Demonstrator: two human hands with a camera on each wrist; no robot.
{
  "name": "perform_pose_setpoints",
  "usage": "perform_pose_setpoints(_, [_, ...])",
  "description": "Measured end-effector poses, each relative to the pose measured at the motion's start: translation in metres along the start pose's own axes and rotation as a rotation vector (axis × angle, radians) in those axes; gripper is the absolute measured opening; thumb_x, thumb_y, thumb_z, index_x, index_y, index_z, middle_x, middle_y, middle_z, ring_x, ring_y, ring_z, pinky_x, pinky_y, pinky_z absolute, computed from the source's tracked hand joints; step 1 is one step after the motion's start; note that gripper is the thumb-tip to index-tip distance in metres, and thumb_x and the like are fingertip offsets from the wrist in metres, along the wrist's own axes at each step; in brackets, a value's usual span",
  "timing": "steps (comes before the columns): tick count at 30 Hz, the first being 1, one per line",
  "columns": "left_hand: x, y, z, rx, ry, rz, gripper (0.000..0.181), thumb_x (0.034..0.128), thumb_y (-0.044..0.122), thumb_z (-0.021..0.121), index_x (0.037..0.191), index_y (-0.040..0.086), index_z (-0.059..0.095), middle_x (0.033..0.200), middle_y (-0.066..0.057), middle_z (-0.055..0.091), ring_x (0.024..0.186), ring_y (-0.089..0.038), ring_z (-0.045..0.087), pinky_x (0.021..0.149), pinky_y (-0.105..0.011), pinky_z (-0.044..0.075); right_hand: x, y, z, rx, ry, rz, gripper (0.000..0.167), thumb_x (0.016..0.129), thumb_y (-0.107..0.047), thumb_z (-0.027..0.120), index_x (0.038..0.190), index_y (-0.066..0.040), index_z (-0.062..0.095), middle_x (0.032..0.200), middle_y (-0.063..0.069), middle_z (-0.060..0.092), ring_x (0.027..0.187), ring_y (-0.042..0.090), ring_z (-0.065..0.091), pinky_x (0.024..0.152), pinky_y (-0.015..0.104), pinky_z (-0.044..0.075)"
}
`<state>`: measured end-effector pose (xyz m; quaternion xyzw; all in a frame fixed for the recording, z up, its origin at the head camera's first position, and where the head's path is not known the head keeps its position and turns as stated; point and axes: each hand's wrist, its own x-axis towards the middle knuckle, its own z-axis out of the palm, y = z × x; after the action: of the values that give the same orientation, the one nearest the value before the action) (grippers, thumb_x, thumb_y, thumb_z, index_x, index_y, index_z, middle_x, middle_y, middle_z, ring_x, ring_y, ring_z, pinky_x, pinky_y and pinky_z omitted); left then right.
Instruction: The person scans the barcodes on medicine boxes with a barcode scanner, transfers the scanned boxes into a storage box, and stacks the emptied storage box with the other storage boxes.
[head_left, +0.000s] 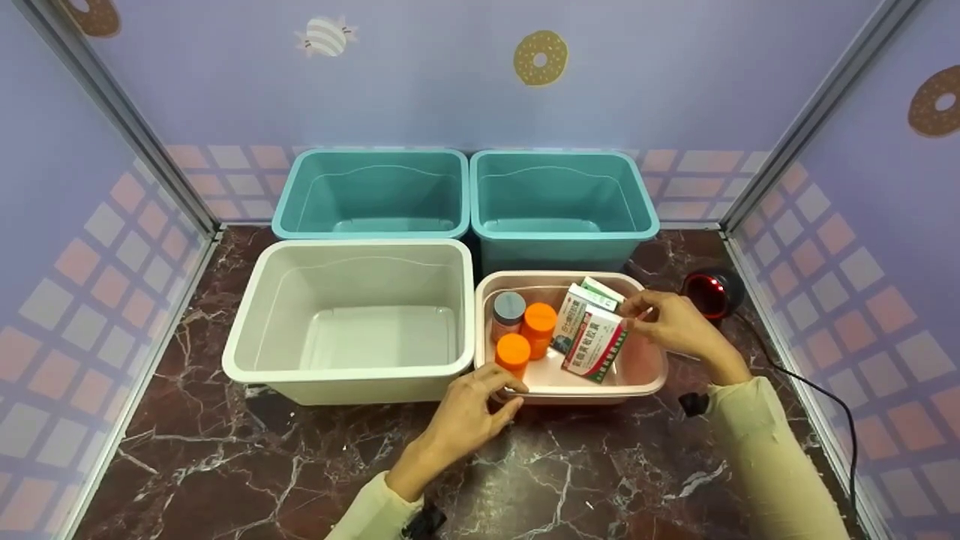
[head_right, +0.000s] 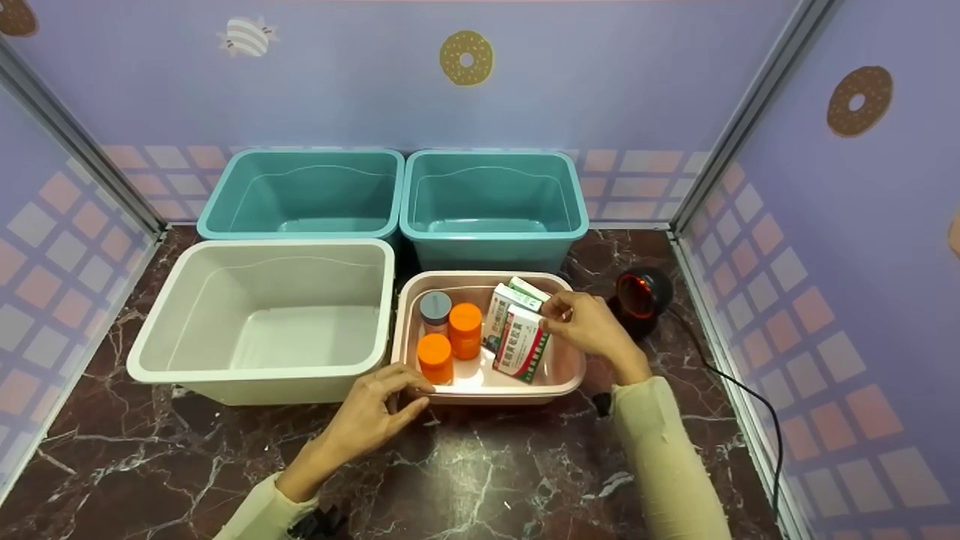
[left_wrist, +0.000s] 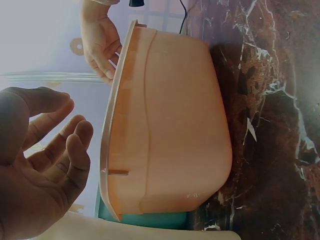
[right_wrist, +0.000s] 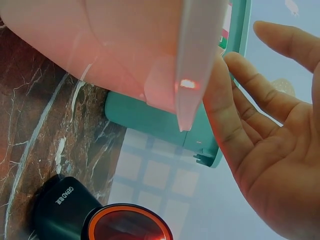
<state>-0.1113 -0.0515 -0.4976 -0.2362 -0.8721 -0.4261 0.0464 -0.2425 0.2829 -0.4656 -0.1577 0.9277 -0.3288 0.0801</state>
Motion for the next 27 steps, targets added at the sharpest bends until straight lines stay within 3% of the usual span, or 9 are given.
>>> perform_pose_setpoints(10, [-0.001, -0.005, 0.003, 0.081, 0.060, -0.021, 0.010, 0.0896, 0.018, 0.073, 0.099, 0.018, 0.074, 0.102, 0.004, 0.068, 0.092, -0.015, 0.067, 0.085, -0.032, 0.055, 0.001, -0.002, 0.003, -0.027, -0.004, -0.025, 0.013, 0.086, -0.015, 0.074, 0.099, -0.011, 0.073, 0.090, 0.008, 0.072, 0.076, 0.016, 0.065, 0.063, 0.024, 0.053])
perform_pose_setpoints(17, [-0.002, -0.009, 0.006, 0.074, 0.072, -0.038, 0.009, 0.0895, 0.017, 0.073, 0.098, 0.016, 0.075, 0.100, 0.003, 0.068, 0.082, -0.013, 0.065, 0.076, -0.026, 0.055, 0.001, -0.003, 0.005, -0.070, -0.002, -0.045, 0.014, 0.084, -0.014, 0.077, 0.098, -0.012, 0.075, 0.087, 0.005, 0.073, 0.079, 0.014, 0.063, 0.072, 0.025, 0.050])
perform_pose_setpoints(27, [-0.001, -0.014, 0.009, 0.073, 0.114, -0.012, 0.009, 0.0881, 0.014, 0.074, 0.096, 0.016, 0.076, 0.099, 0.002, 0.070, 0.087, -0.015, 0.067, 0.078, -0.029, 0.055, 0.003, -0.006, 0.010, -0.092, 0.000, -0.053, 0.017, 0.080, -0.011, 0.078, 0.097, -0.010, 0.075, 0.085, 0.005, 0.072, 0.077, 0.014, 0.062, 0.070, 0.026, 0.050])
